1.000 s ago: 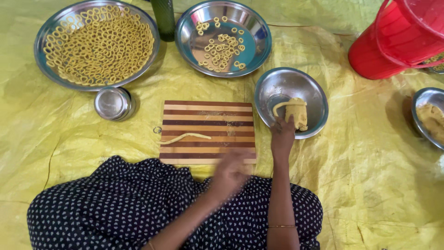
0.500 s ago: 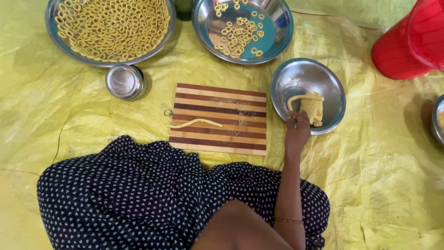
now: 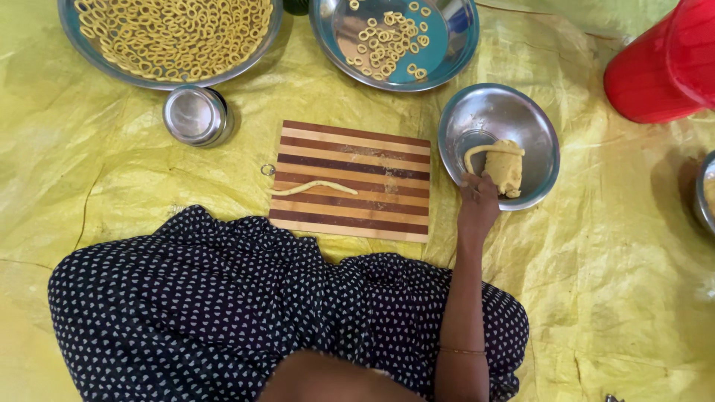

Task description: The person sits on a yellow tarp and shapes dough into small rings by rolling a piece of dough into a thin rope on a wooden board, then joining the ends to form a circle. The finished rings are placed into a metal tray. The process is repeated with additional dough pieces.

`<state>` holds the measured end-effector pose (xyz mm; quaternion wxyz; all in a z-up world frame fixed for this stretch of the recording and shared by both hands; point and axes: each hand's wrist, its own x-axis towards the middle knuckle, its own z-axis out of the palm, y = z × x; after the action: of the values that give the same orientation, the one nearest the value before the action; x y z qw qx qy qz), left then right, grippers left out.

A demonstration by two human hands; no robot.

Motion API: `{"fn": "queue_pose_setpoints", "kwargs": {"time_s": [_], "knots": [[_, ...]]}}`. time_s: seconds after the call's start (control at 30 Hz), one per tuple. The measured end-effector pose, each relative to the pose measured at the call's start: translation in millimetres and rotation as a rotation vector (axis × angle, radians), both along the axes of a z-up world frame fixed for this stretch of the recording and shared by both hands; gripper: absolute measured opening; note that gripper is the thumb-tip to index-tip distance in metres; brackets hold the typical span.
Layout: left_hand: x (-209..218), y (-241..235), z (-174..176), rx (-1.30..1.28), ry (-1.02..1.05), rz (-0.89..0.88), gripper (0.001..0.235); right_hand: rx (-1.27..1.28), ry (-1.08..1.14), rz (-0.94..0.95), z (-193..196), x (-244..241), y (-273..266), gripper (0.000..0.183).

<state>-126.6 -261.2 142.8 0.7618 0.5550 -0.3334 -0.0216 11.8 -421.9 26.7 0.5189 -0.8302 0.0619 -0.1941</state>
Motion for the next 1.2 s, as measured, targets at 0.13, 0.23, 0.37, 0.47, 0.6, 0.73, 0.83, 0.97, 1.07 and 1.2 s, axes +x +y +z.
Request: {"fn": "queue_pose_setpoints", "kwargs": {"time_s": [0.13,0.23,0.37,0.47,0.6,0.73,0.83,0.97,1.07,1.2], "knots": [[13.9,0.4,-31.7,0.18,0.057,0.333,0.051,0.104,0.024,0.035,-4.5,2.4,-2.6,0.047],[44.7,92.2,-96.8,0.691,0.307,0.83,0.056,-0.025,0.075,-0.034,-6.1,-1.7,2.5,0.042],[58.3,192.4,-163.1,1.274,0.057,1.243,0.062,-0.035,0.014,0.01,0.4,-1.7,10.5,0.026],[50.8,217.7,-174.1,1.172,0.157,1.091,0.047,-0.038,0.025,0.01,4.1,-2.0,13.7,0.023],[48.1,218.3,-149.4,1.408,0.215,1.047,0.036,-0.015,0.036,0.007,2.8,-2.2,13.4,0.024],[56.8,198.0,-120.9,1.138,0.453,0.958,0.031,-0.058,0.062,-0.024,0.1,-0.5,10.2,0.028],[68.6,171.9,-112.8,0.786,0.559,0.722,0.031,-0.018,0.053,-0.011,-1.1,0.3,9.1,0.029],[84.4,166.7,-119.3,0.695,0.298,0.781,0.035,-0.089,0.054,-0.044,-0.1,-1.6,6.9,0.032],[79.2,168.8,-134.0,0.934,0.161,0.936,0.031,-0.015,0.12,-0.089,0.6,-4.2,5.4,0.039],[62.9,145.6,-156.7,1.127,-0.134,0.832,0.041,-0.038,-0.014,-0.029,3.1,-5.1,9.6,0.028]]}}
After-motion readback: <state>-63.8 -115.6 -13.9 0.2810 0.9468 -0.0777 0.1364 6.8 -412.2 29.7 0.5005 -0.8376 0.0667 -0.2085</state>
